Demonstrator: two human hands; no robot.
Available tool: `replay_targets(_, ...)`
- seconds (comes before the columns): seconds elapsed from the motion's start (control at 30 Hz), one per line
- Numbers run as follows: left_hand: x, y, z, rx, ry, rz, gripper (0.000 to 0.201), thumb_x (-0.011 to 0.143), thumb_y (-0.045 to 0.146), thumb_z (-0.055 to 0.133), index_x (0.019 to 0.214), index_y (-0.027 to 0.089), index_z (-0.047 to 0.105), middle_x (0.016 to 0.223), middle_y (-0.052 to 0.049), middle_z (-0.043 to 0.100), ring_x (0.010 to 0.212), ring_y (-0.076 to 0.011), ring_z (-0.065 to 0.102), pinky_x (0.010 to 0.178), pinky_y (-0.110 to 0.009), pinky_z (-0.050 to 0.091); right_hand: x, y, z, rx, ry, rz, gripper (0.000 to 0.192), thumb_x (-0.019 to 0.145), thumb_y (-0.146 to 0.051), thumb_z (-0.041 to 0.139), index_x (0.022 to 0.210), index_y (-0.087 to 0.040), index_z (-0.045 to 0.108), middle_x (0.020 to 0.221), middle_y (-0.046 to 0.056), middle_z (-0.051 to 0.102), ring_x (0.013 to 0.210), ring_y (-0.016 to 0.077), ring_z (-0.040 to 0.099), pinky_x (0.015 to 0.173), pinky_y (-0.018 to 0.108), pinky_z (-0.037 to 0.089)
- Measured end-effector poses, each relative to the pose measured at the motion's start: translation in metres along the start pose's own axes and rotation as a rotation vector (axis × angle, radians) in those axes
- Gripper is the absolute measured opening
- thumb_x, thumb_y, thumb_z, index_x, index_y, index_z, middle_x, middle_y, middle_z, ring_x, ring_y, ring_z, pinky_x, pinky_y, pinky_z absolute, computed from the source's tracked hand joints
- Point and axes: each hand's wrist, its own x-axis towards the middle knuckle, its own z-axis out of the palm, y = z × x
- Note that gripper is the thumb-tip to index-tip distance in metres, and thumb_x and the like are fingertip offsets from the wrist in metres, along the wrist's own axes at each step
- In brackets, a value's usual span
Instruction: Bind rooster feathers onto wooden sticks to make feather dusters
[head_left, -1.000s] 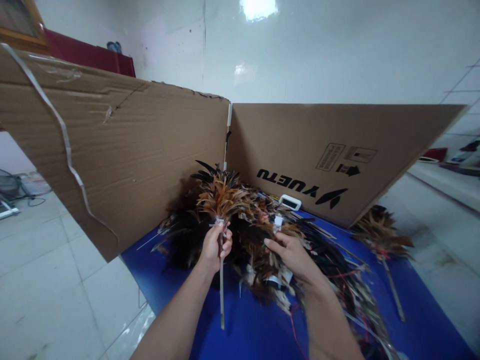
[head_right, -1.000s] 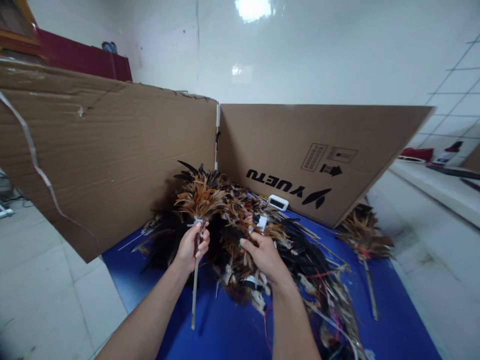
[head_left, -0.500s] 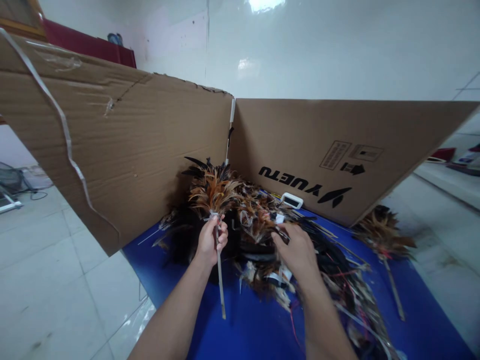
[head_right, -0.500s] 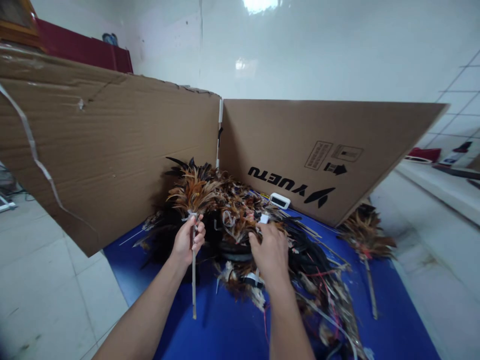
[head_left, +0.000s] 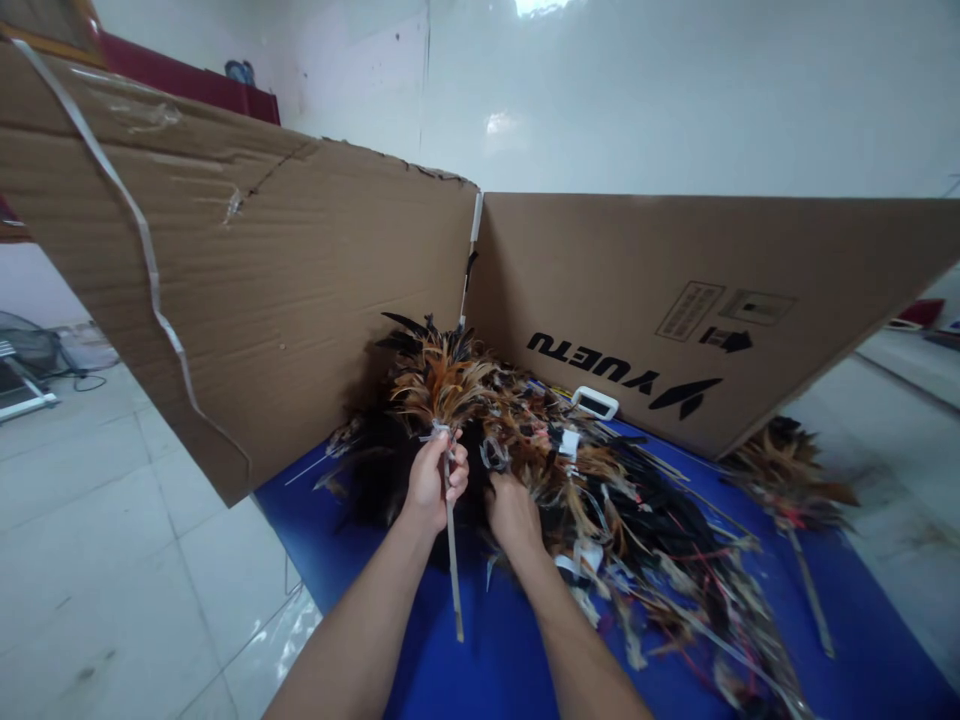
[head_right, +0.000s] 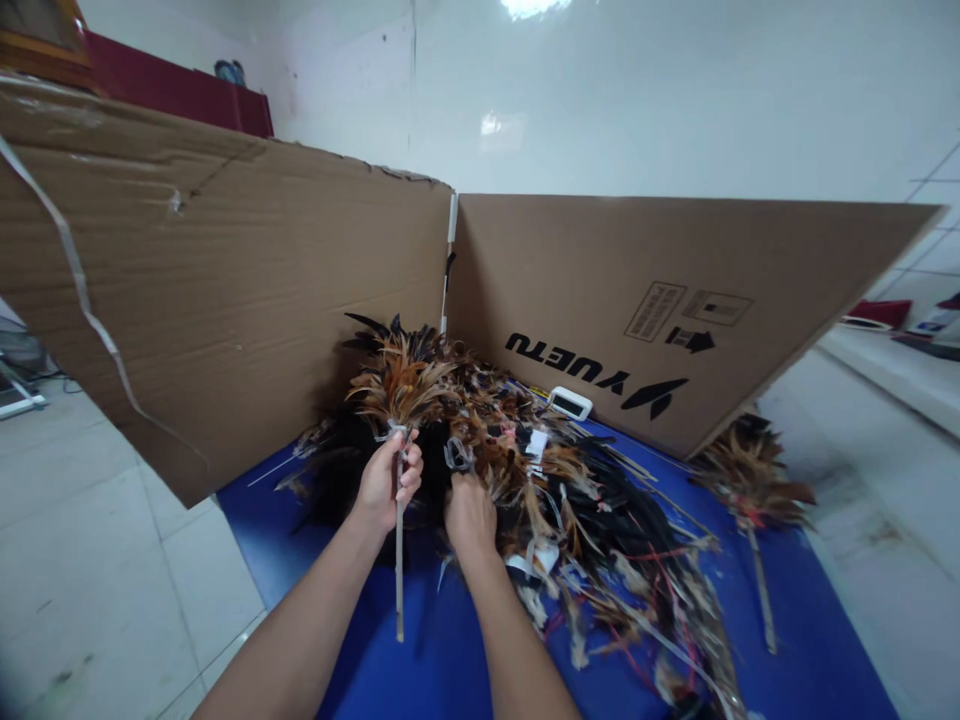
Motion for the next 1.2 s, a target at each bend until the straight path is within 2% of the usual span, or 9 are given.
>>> replay_targets(0.1,0.001,-0.001,0.000,0.007,-0.002,0.013,0.029,0.074,0.036,0.060,0.090,0.013,0.055,0.059,0.004,0.048,0.036,-0.0020,0.035,0.026,-0.011,0.019,0.011,0.009,-0.011,0.116,-0.007,0.028,0.018,0.074,-0.018,0.051,0.078,-0.016,0.068,0.079,0.010,0.068,0.079,0.0238,0.062,0.075,0.034,0.042)
replay_targets(0.3,0.001,-0.001,-0.001,0.007,0.013,0.026,0.030,0.073,0.037,0.062,0.090,0.013,0.055,0.058,0.005,0.046,0.036,-0.0020,0.035,0.026,-0.012,0.019,0.022,0.019,-0.048,0.400,0.045,0.106,0.031,0.071,-0.038,0.057,0.085,-0.014,0.070,0.079,0.006,0.070,0.072,0.0206,0.062,0.067,0.030,0.046)
replay_targets(0.4,0.001,-0.001,-0.001,-0.007,0.016,0.018,0.030,0.073,0.037,0.062,0.090,0.013,0.055,0.058,0.005,0.046,0.036,-0.0020,0.035,0.027,-0.012,0.018,0.018,0.016,-0.071,0.641,0.036,0.197,0.033,0.062,-0.039,0.067,0.083,-0.014,0.071,0.073,0.005,0.069,0.066,0.0186,0.061,0.062,0.029,0.045)
replay_targets(0.5,0.001,0.000,-0.002,-0.024,0.017,0.020,0.031,0.072,0.037,0.063,0.089,0.013,0.055,0.058,0.005,0.046,0.036,-0.0018,0.035,0.027,-0.012,0.018,0.012,0.010,-0.092,0.913,-0.036,0.307,0.031,0.053,-0.035,0.077,0.077,-0.015,0.071,0.065,0.001,0.067,0.057,0.0136,0.057,0.057,0.025,0.043)
replay_targets(0.73,0.002,0.000,-0.003,-0.031,0.069,0.019,0.033,0.071,0.038,0.064,0.092,0.013,0.056,0.057,0.005,0.047,0.035,-0.0022,0.035,0.027,-0.012,0.018,-0.001,0.011,-0.126,1.009,-0.092,0.312,0.031,0.054,-0.032,0.079,0.078,-0.015,0.070,0.060,0.000,0.063,0.052,0.0108,0.054,0.051,0.022,0.041)
replay_targets(0.87,0.002,-0.002,-0.002,-0.031,0.073,0.022,0.033,0.071,0.037,0.064,0.091,0.012,0.056,0.057,0.004,0.048,0.035,-0.0022,0.036,0.027,-0.012,0.018,-0.004,0.020,-0.135,0.929,-0.151,0.320,0.033,0.057,-0.035,0.076,0.083,-0.016,0.069,0.067,0.003,0.066,0.056,0.0152,0.058,0.056,0.027,0.045)
replay_targets(0.93,0.002,-0.003,-0.003,-0.034,0.033,0.017,0.031,0.072,0.037,0.063,0.089,0.013,0.055,0.059,0.004,0.048,0.036,-0.0021,0.036,0.027,-0.012,0.018,-0.002,0.026,-0.136,0.759,-0.145,0.263,0.033,0.060,-0.039,0.072,0.084,-0.016,0.069,0.076,0.005,0.069,0.068,0.0200,0.062,0.065,0.032,0.047)
replay_targets(1.07,0.002,-0.002,-0.004,-0.031,0.007,0.007,0.029,0.074,0.037,0.061,0.090,0.013,0.054,0.059,0.004,0.048,0.036,-0.0024,0.036,0.027,-0.012,0.019,0.005,0.037,-0.132,0.245,0.044,0.120,0.028,0.060,-0.035,0.066,0.082,-0.018,0.069,0.085,0.005,0.069,0.084,0.0248,0.061,0.079,0.037,0.045)
replay_targets(1.2,0.002,-0.003,-0.003,-0.035,-0.003,-0.004,0.029,0.075,0.036,0.060,0.090,0.013,0.054,0.059,0.004,0.048,0.037,-0.0025,0.036,0.027,-0.012,0.019,0.007,0.028,-0.125,0.056,0.238,0.005,0.029,0.068,-0.030,0.051,0.090,-0.019,0.066,0.091,0.006,0.067,0.081,0.0205,0.061,0.078,0.035,0.045)
